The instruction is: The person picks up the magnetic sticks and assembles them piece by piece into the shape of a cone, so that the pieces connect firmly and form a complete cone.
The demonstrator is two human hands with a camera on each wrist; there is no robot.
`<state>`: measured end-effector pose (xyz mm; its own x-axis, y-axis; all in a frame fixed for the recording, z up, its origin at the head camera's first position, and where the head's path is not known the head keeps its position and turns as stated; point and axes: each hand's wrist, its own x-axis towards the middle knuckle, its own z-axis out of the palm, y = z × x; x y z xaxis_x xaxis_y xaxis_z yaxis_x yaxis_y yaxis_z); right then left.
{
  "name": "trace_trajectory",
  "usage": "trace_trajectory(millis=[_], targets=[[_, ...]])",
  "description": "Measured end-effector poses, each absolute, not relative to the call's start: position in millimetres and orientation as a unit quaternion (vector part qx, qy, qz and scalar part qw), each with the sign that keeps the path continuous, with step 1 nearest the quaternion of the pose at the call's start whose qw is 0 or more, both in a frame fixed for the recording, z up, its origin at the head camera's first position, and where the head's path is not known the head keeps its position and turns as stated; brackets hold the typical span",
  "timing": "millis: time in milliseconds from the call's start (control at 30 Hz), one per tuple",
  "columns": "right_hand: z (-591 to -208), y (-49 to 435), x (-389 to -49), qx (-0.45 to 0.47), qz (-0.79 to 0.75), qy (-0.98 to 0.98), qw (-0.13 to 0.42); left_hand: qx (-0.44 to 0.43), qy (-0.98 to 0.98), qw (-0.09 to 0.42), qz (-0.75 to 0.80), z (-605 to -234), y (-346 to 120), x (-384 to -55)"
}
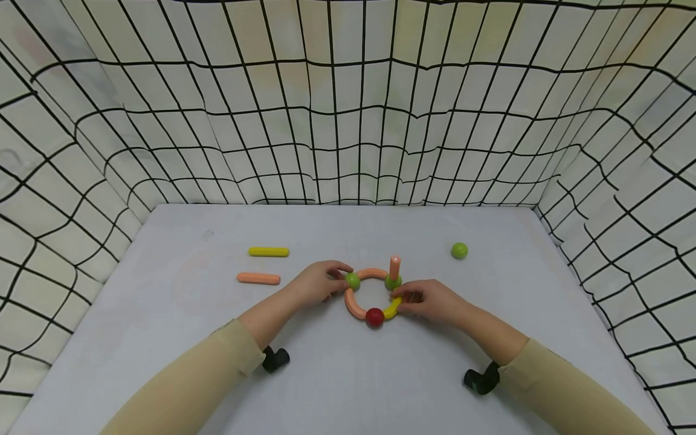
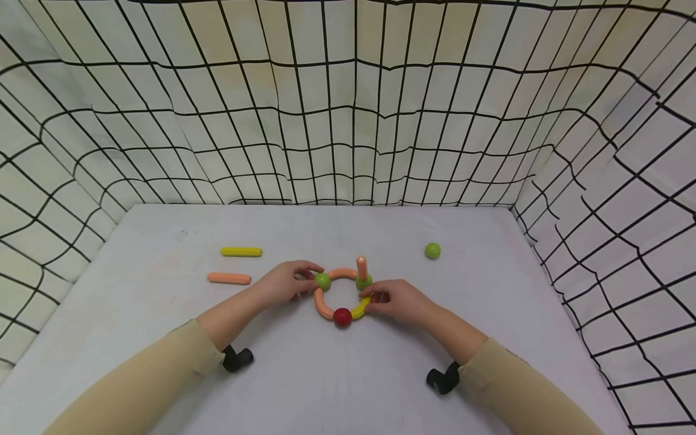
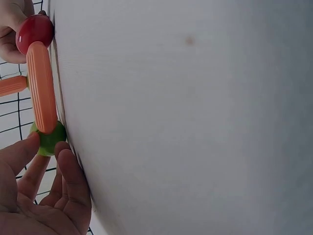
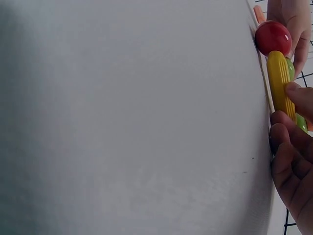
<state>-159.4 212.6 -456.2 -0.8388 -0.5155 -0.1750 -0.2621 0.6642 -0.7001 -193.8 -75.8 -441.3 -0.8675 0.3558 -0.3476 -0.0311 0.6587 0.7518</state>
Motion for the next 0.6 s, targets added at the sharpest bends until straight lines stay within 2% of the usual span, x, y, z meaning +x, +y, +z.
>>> trace_trajectory(millis=[600], targets=[[-455.0,208.9,-156.3,-0.221,-0.349,0.894,0.175,0.087,0.878,0.231,0.409,-441.3,-77.4,-199.3]])
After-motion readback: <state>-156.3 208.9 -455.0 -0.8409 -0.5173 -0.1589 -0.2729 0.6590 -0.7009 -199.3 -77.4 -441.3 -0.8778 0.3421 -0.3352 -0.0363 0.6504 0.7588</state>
